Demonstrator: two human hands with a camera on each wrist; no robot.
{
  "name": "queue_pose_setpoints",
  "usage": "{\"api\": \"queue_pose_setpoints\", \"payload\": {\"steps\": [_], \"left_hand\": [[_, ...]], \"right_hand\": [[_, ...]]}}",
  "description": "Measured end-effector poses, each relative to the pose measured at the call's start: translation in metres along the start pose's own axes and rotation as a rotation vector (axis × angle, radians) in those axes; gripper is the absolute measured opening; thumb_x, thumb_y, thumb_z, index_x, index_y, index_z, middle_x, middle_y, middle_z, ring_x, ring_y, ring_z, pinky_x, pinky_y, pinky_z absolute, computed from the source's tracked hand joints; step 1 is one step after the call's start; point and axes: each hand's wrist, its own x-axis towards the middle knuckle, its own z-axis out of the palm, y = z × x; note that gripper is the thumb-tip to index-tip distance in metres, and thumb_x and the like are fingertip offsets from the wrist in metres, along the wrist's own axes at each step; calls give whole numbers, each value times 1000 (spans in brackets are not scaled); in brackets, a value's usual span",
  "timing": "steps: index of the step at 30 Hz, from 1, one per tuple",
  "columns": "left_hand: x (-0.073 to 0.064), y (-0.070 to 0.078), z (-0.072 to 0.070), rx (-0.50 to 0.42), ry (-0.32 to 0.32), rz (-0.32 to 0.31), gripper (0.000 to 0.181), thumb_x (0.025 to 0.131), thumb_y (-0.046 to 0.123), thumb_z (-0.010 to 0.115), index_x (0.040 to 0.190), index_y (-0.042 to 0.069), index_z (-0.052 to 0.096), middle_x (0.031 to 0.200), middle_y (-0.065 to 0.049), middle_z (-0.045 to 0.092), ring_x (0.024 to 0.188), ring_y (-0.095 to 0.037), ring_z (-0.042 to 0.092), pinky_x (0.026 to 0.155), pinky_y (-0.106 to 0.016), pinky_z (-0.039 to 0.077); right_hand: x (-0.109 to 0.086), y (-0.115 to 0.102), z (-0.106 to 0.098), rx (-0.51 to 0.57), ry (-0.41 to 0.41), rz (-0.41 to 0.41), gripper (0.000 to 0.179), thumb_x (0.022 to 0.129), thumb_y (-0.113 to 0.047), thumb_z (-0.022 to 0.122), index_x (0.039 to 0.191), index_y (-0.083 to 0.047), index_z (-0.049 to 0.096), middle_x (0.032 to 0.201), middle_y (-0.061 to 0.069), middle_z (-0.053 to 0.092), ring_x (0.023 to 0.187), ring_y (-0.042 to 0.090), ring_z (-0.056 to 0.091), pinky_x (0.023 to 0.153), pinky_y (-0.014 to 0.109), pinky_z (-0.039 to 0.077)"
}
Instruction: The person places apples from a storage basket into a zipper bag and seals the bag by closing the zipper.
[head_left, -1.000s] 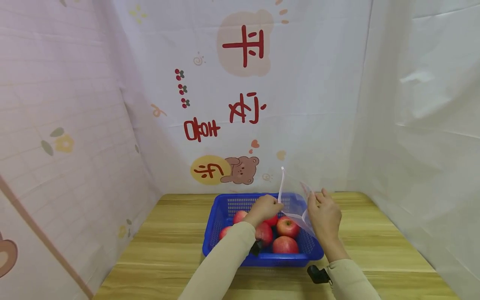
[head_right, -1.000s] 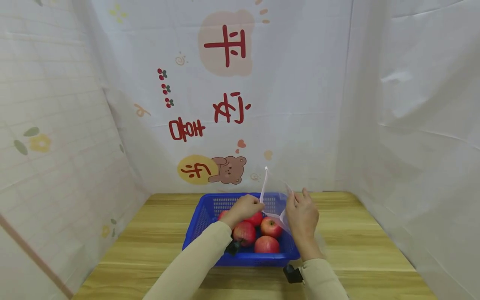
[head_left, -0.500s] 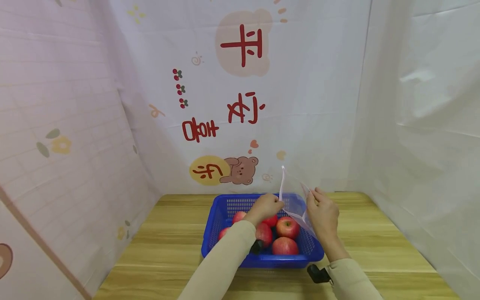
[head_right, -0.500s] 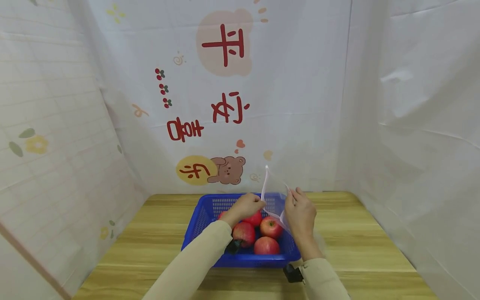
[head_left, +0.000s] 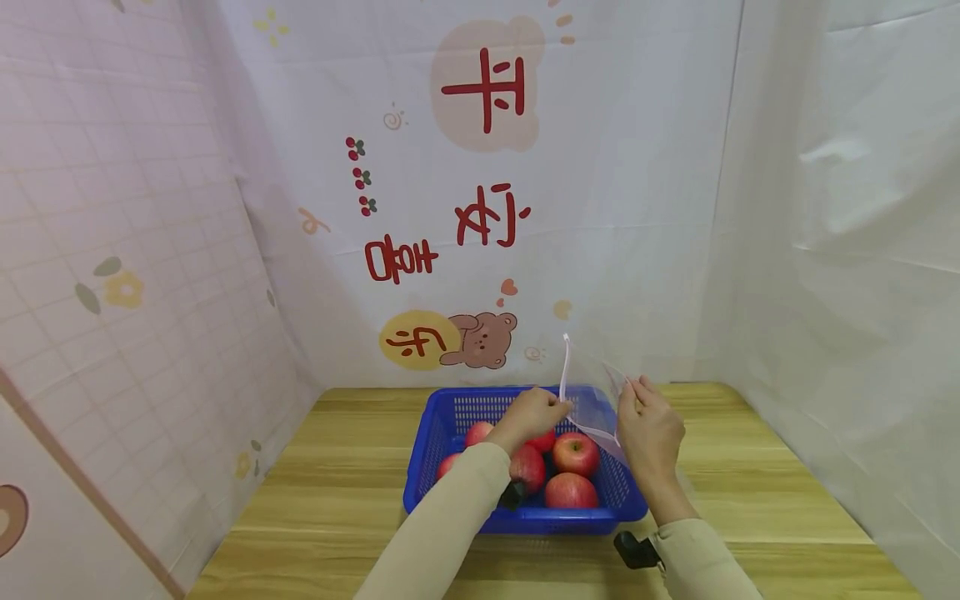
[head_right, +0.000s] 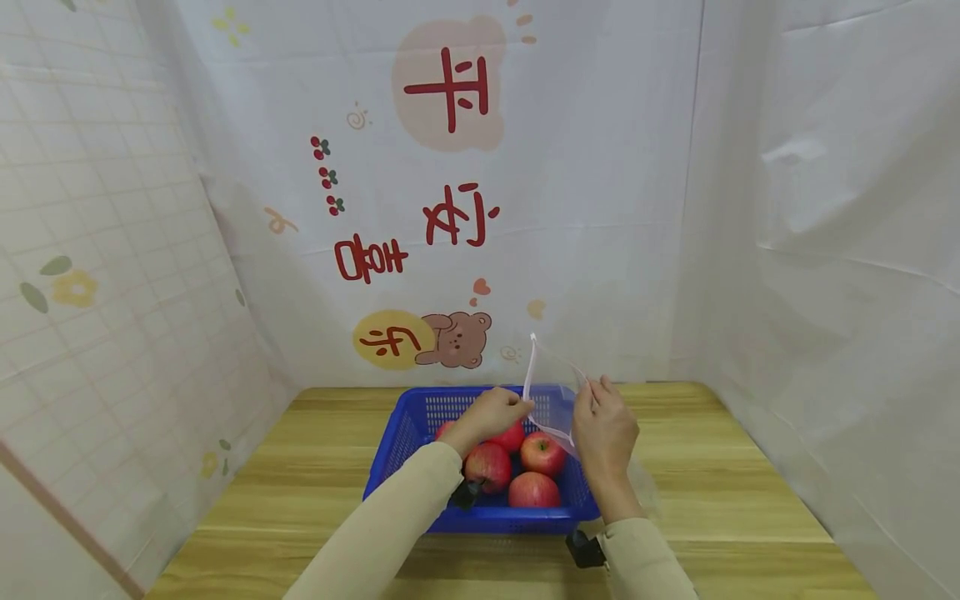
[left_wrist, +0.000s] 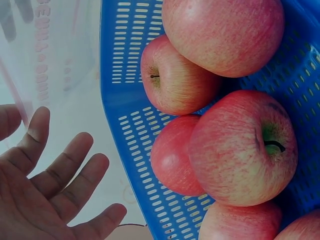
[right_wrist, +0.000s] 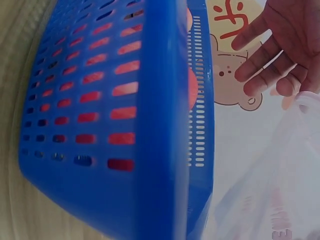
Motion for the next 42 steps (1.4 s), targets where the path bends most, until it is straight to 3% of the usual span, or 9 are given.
{"api": "queue_pose_setpoints", "payload": {"steps": [7, 10, 13, 16, 19, 21, 28, 37, 42], "left_hand": [[-1, -3, -3, 0, -22, -16, 46, 101, 33, 53, 63, 8, 53, 56, 4, 37, 52, -12, 35, 52, -26, 30], [-3, -1, -4, -28, -35, -34, 44, 100, 38, 53, 77, 5, 71, 65, 5, 57, 63, -10, 52, 62, -27, 44], [-3, 1, -3, -60, -51, -41, 41, 98, 41, 56, 92, 6, 77, 81, 3, 69, 79, -11, 61, 76, -29, 51], [-2, 3, 0, -54, -65, -24, 37, 98, 33, 58, 78, 6, 73, 68, 4, 61, 64, -9, 53, 62, -25, 45], [1, 4, 2, -22, -54, 3, 39, 97, 23, 59, 60, 10, 56, 54, 6, 39, 51, -8, 35, 49, -22, 30], [2, 4, 2, -17, -51, 7, 42, 96, 19, 58, 56, 13, 47, 51, 7, 33, 47, -8, 30, 46, -23, 26], [2, 2, -1, -17, -71, -24, 35, 93, 17, 55, 58, 13, 52, 52, 6, 34, 47, -9, 31, 46, -23, 26], [-2, -4, -7, 2, -32, -76, 34, 89, 18, 56, 55, 11, 54, 52, 6, 42, 51, -11, 35, 48, -24, 26], [-1, -4, -6, -20, -37, -69, 34, 89, 19, 57, 56, 12, 53, 54, 5, 42, 52, -10, 35, 48, -23, 27]], "right_hand": [[0, 2, 2, -20, 24, -32, 27, 96, -16, 59, 108, 1, 76, 125, 27, 62, 111, 50, 60, 93, 62, 45], [-1, 2, 3, -16, 21, -24, 26, 95, -16, 59, 107, 0, 76, 126, 27, 61, 112, 50, 59, 93, 62, 45], [-1, 2, 4, -18, 18, -25, 26, 94, -15, 60, 106, 1, 76, 126, 27, 61, 112, 50, 60, 93, 62, 45], [-1, 1, 3, -22, 16, -27, 26, 94, -15, 60, 106, 1, 76, 126, 28, 61, 112, 50, 60, 93, 62, 45], [-1, 1, 1, -36, 0, -12, 26, 93, -15, 60, 106, 1, 76, 126, 27, 61, 111, 50, 60, 90, 63, 46], [-1, -1, -1, -60, -29, 7, 27, 92, -16, 60, 107, 1, 76, 127, 27, 61, 109, 51, 61, 86, 64, 47], [3, -4, -9, -162, -133, 101, 32, 95, -19, 54, 111, 0, 74, 130, 28, 58, 110, 53, 58, 78, 66, 46], [6, 4, -14, -196, -130, 179, 36, 97, -20, 48, 117, -2, 72, 137, 25, 54, 115, 56, 53, 75, 67, 46], [5, 4, -13, -181, -126, 166, 36, 98, -20, 48, 116, -1, 73, 137, 25, 54, 117, 55, 52, 82, 68, 44]]}}
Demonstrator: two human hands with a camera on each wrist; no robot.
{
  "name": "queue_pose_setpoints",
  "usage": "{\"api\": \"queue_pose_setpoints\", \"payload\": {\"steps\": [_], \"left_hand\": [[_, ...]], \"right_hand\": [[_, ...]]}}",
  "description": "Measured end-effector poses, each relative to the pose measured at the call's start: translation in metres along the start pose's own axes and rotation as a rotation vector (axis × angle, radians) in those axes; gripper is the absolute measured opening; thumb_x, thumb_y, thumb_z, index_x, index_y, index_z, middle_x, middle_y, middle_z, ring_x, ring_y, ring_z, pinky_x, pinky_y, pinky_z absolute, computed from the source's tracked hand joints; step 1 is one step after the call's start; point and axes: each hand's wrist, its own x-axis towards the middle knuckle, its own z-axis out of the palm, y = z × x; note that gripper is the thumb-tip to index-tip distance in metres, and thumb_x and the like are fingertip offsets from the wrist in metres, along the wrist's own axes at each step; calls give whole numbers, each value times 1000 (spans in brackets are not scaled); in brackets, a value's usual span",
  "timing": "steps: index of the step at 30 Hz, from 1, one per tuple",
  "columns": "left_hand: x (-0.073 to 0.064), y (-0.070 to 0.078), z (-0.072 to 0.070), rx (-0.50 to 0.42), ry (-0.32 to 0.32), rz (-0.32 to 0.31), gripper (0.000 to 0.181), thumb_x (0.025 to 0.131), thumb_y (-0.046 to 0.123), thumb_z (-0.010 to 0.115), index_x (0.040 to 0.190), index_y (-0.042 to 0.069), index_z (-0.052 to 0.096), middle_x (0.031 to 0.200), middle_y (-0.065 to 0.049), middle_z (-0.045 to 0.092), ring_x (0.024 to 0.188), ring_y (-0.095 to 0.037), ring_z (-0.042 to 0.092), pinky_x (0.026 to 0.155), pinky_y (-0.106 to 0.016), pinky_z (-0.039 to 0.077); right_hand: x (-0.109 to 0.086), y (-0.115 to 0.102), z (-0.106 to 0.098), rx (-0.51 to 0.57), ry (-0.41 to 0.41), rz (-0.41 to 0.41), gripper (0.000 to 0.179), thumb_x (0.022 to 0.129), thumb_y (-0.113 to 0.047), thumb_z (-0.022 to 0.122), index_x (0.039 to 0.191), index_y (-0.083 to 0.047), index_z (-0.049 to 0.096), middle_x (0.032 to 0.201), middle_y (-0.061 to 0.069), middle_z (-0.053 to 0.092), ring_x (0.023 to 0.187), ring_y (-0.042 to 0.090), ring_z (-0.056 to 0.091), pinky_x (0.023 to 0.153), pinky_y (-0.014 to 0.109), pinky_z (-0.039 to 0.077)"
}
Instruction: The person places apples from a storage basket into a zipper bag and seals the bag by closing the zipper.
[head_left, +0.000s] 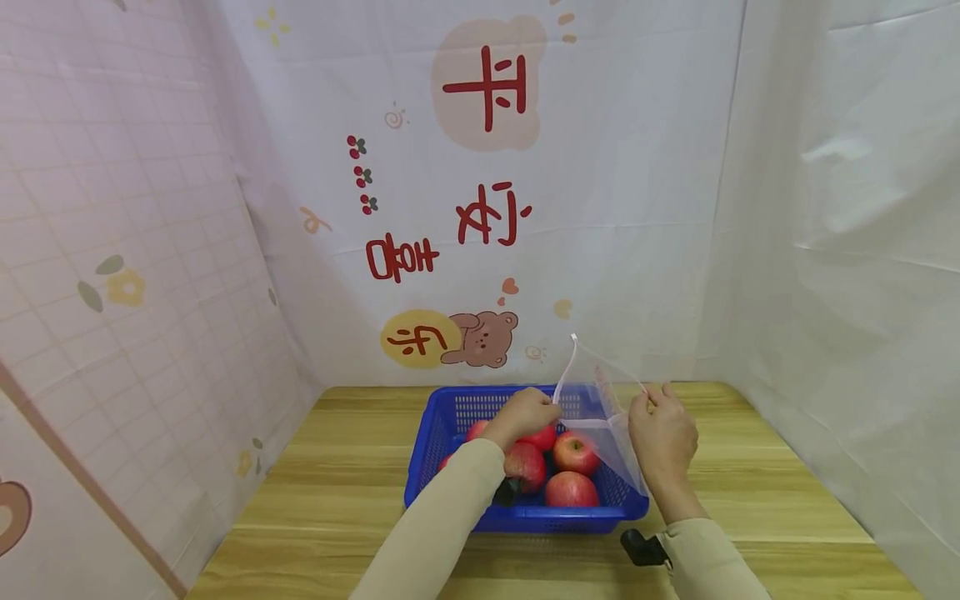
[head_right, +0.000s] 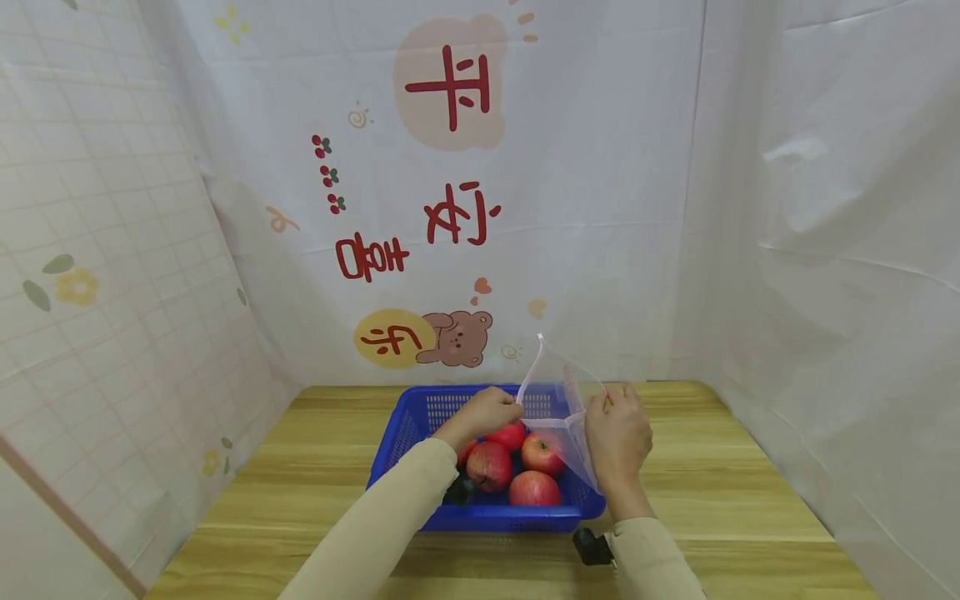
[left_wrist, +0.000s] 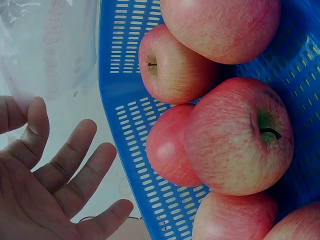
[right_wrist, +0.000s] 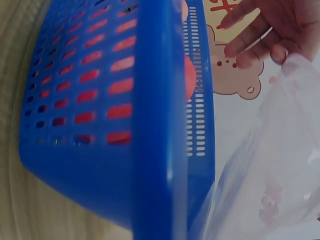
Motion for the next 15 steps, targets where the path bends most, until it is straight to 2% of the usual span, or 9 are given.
{"api": "queue_pose_setpoints", "payload": {"steps": [3, 7, 11, 15], "left_hand": [[0, 0, 0, -7, -19, 16, 34, 90, 19, 57, 57, 13, 51, 56, 6, 42, 52, -10, 34, 49, -23, 27], [-1, 1, 0, 2, -44, 44, 36, 95, 24, 58, 61, 11, 54, 57, 6, 39, 52, -9, 32, 50, -23, 27], [-2, 1, -2, -2, -57, 48, 37, 99, 31, 58, 69, 9, 62, 60, 6, 40, 54, -9, 35, 52, -24, 31], [-4, 0, -6, -2, -59, 43, 36, 101, 34, 56, 79, 10, 69, 67, 5, 50, 62, -10, 45, 59, -26, 40]], "right_hand": [[-2, -2, 3, 19, 35, -56, 32, 97, -19, 51, 110, 0, 74, 135, 25, 56, 116, 52, 55, 85, 67, 44], [-4, -5, 8, 15, 89, -122, 29, 96, -17, 53, 104, 0, 76, 130, 26, 59, 111, 51, 58, 81, 67, 46], [-6, -7, 10, -2, 104, -120, 30, 96, -18, 53, 104, 0, 76, 131, 25, 59, 112, 51, 58, 80, 67, 46], [-7, -8, 9, -6, 102, -98, 31, 96, -19, 52, 105, -1, 76, 132, 25, 58, 115, 51, 57, 80, 68, 46]]}}
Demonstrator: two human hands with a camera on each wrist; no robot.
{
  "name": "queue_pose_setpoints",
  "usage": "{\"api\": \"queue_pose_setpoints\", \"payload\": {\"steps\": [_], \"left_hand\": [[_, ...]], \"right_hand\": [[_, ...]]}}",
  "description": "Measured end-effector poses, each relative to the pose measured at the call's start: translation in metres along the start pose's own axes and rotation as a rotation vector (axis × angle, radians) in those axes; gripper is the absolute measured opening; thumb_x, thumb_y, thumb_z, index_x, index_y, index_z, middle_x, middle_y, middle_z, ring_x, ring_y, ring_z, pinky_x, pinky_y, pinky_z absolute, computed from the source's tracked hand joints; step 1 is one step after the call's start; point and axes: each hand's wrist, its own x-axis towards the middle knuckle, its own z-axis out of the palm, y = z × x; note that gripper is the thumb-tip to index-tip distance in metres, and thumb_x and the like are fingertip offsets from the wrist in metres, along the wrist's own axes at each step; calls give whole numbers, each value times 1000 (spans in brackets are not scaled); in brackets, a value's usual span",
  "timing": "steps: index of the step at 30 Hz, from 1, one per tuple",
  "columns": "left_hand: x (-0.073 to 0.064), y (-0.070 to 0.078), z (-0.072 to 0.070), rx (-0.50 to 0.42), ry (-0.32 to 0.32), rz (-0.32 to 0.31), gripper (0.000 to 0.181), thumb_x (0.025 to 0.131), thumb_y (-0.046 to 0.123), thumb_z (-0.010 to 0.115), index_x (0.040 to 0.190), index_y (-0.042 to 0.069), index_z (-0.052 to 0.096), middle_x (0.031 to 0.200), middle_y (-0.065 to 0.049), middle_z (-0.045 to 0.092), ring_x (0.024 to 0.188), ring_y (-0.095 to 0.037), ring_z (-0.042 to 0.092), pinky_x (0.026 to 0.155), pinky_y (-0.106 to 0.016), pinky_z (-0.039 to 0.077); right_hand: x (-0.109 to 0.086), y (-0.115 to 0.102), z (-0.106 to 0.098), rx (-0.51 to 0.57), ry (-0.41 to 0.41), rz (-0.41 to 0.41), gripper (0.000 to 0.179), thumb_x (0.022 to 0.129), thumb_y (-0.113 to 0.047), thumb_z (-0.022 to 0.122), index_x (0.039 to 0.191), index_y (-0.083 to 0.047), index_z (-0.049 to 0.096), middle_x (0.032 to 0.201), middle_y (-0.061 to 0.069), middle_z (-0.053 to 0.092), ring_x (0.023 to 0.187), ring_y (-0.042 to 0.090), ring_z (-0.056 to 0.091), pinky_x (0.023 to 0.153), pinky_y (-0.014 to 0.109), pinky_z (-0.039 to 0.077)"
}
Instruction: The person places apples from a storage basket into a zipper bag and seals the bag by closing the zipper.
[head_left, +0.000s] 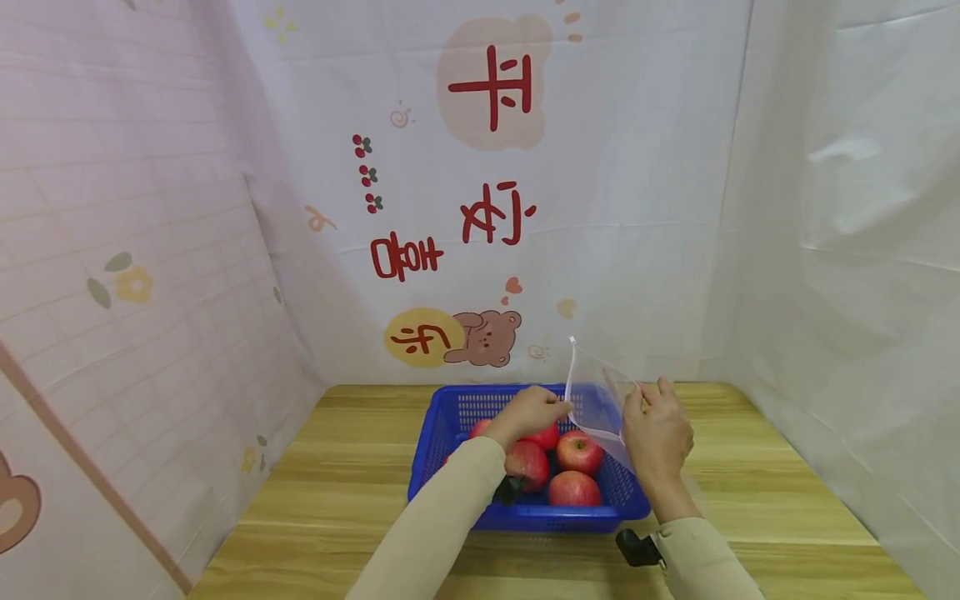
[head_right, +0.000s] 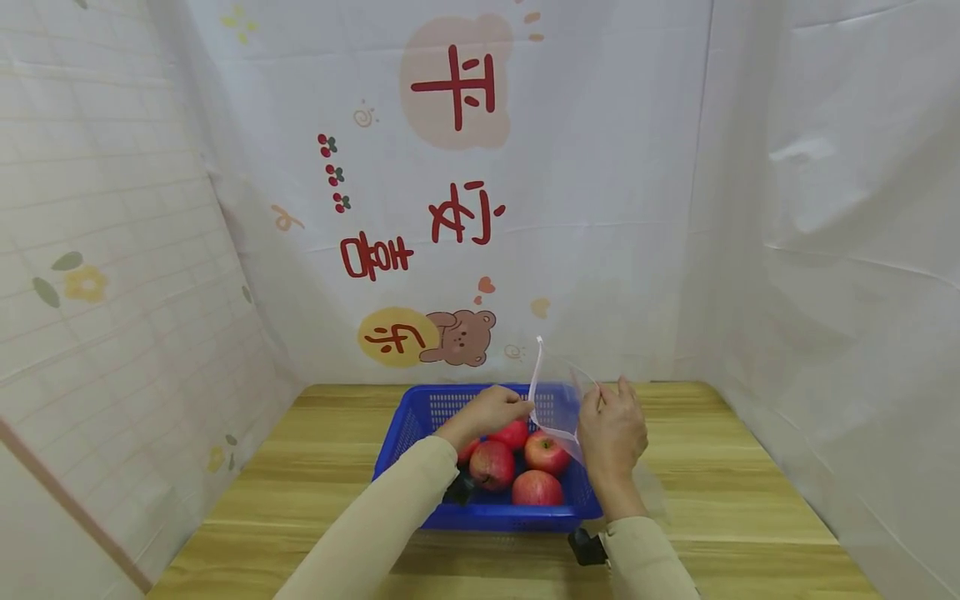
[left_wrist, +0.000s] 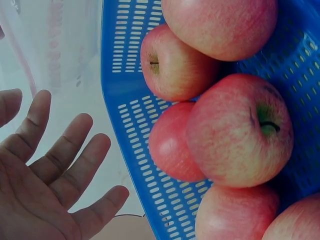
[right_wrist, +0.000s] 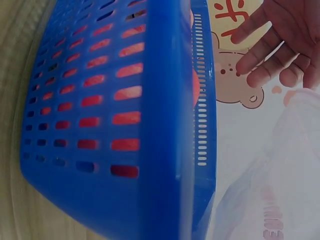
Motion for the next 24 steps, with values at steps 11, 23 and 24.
{"api": "queue_pose_setpoints", "payload": {"steps": [11, 23, 24], "left_hand": [[-3, -13, -11, -38, 33, -49, 34, 100, 37, 57, 105, 7, 72, 94, -1, 65, 84, -17, 58, 80, -38, 51], [-7, -30, -20, -164, 50, -86, 31, 99, 38, 58, 98, 9, 70, 90, -9, 62, 78, -21, 55, 75, -42, 50], [-7, -32, -21, -167, 56, -86, 31, 99, 38, 58, 98, 9, 70, 91, -8, 62, 79, -20, 55, 75, -41, 50]], "right_hand": [[-1, -1, 1, 4, 18, 23, 33, 97, -20, 51, 107, -1, 76, 133, 25, 58, 117, 50, 56, 83, 67, 45], [0, -1, -4, 28, -12, 95, 36, 98, -24, 50, 112, -3, 75, 138, 22, 55, 120, 51, 53, 85, 67, 44], [0, -1, -4, 29, -11, 95, 36, 98, -24, 50, 112, -3, 75, 138, 22, 56, 120, 50, 53, 85, 67, 44]]}}
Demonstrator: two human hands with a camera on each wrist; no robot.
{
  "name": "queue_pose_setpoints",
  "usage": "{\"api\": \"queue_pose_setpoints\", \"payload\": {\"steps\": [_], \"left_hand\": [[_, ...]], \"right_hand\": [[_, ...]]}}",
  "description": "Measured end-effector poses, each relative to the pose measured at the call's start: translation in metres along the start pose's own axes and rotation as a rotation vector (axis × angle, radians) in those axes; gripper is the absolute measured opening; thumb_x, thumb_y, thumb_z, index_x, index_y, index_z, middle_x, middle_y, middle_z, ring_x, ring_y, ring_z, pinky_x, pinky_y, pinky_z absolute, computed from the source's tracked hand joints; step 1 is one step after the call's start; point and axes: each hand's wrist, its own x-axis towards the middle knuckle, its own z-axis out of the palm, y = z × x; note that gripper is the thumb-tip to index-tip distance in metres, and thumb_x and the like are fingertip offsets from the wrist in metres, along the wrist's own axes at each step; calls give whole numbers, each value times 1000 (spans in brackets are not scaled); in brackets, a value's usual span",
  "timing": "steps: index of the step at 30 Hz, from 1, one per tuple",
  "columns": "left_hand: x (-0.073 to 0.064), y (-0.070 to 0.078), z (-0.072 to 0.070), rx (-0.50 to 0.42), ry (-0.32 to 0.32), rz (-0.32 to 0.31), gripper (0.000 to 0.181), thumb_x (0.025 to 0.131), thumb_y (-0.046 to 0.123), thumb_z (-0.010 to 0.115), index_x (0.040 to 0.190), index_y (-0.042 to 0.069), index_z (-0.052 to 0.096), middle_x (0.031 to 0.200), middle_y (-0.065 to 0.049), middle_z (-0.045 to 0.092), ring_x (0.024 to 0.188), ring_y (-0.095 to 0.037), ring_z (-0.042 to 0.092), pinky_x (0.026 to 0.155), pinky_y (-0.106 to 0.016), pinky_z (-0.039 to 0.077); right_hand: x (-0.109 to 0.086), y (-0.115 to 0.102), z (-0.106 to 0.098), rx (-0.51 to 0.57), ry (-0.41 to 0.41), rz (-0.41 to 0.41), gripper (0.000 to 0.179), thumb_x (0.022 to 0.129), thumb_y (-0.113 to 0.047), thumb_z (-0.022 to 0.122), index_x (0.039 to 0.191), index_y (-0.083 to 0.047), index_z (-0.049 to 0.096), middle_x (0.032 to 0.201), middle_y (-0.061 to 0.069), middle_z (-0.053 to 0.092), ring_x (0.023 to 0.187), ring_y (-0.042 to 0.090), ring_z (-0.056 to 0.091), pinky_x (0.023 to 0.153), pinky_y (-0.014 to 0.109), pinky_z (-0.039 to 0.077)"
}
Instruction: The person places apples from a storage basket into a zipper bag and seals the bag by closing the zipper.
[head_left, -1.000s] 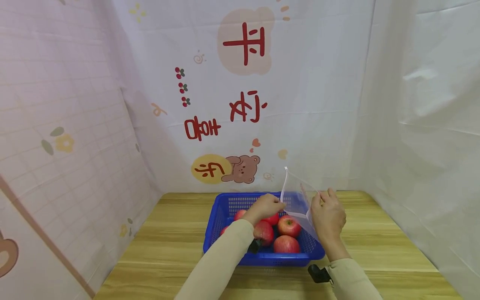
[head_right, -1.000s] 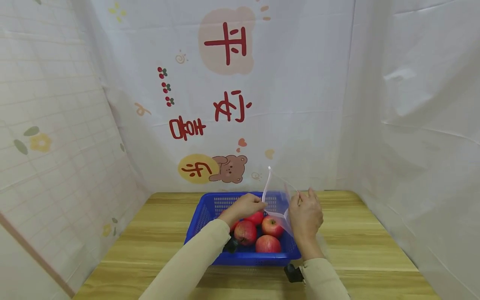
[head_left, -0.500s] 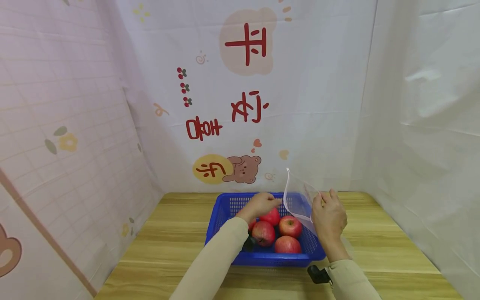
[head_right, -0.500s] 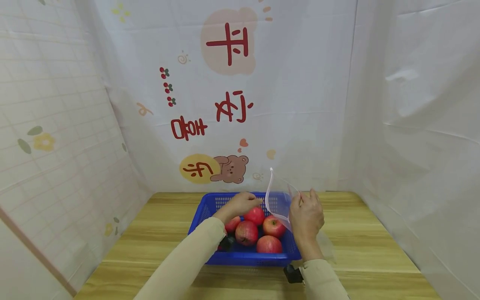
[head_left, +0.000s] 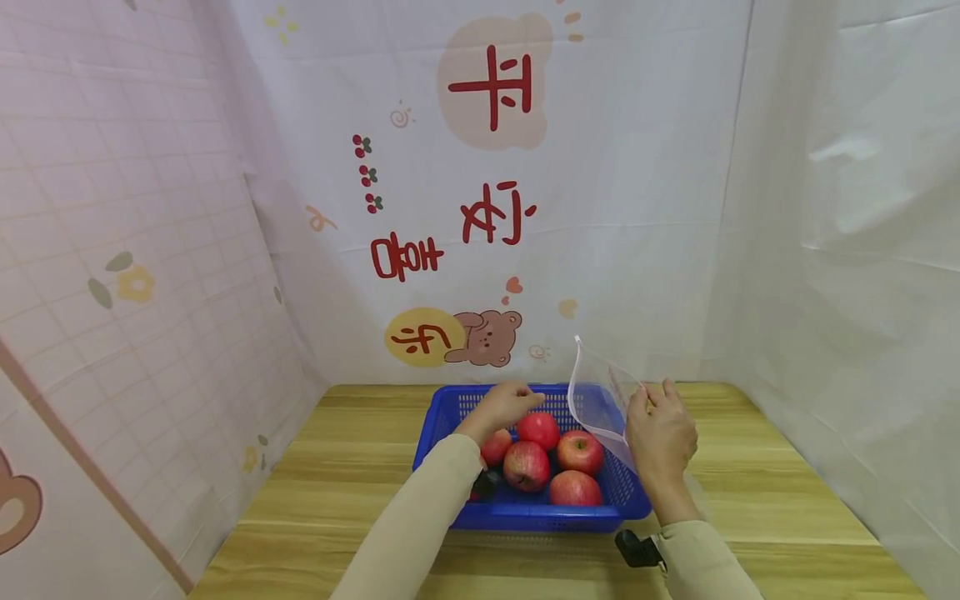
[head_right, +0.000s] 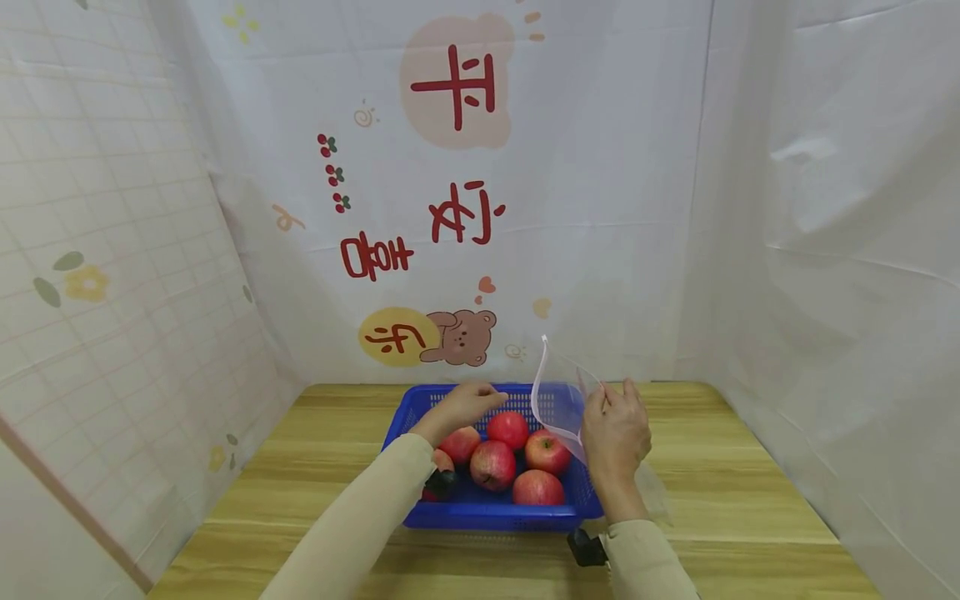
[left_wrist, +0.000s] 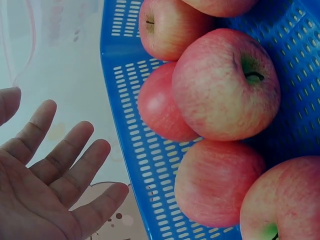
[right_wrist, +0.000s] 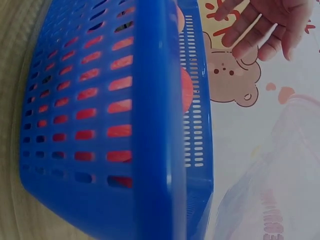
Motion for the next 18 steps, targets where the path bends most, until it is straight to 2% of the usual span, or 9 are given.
{"api": "queue_pose_setpoints", "payload": {"steps": [5, 11, 18], "left_hand": [[-1, -6, -6, -16, 25, -3, 32, 99, 37, 58, 105, 8, 70, 97, -6, 63, 90, -21, 55, 82, -41, 49], [0, -13, -13, -63, 46, -28, 30, 99, 36, 58, 104, 8, 69, 99, -6, 61, 91, -22, 53, 82, -41, 47], [2, -31, -22, -80, 75, -29, 31, 99, 34, 60, 107, 6, 69, 107, -6, 63, 98, -23, 55, 90, -45, 47]], "right_hand": [[0, 1, 0, 11, 12, -2, 35, 98, -23, 51, 111, -3, 75, 137, 22, 56, 119, 50, 54, 85, 67, 44], [-1, 1, -1, 17, 28, 0, 34, 98, -23, 50, 110, -4, 76, 136, 22, 57, 117, 52, 55, 83, 67, 45], [-2, 0, -3, 28, 35, 15, 34, 98, -25, 51, 109, -6, 77, 136, 21, 57, 116, 52, 55, 82, 67, 45]]}}
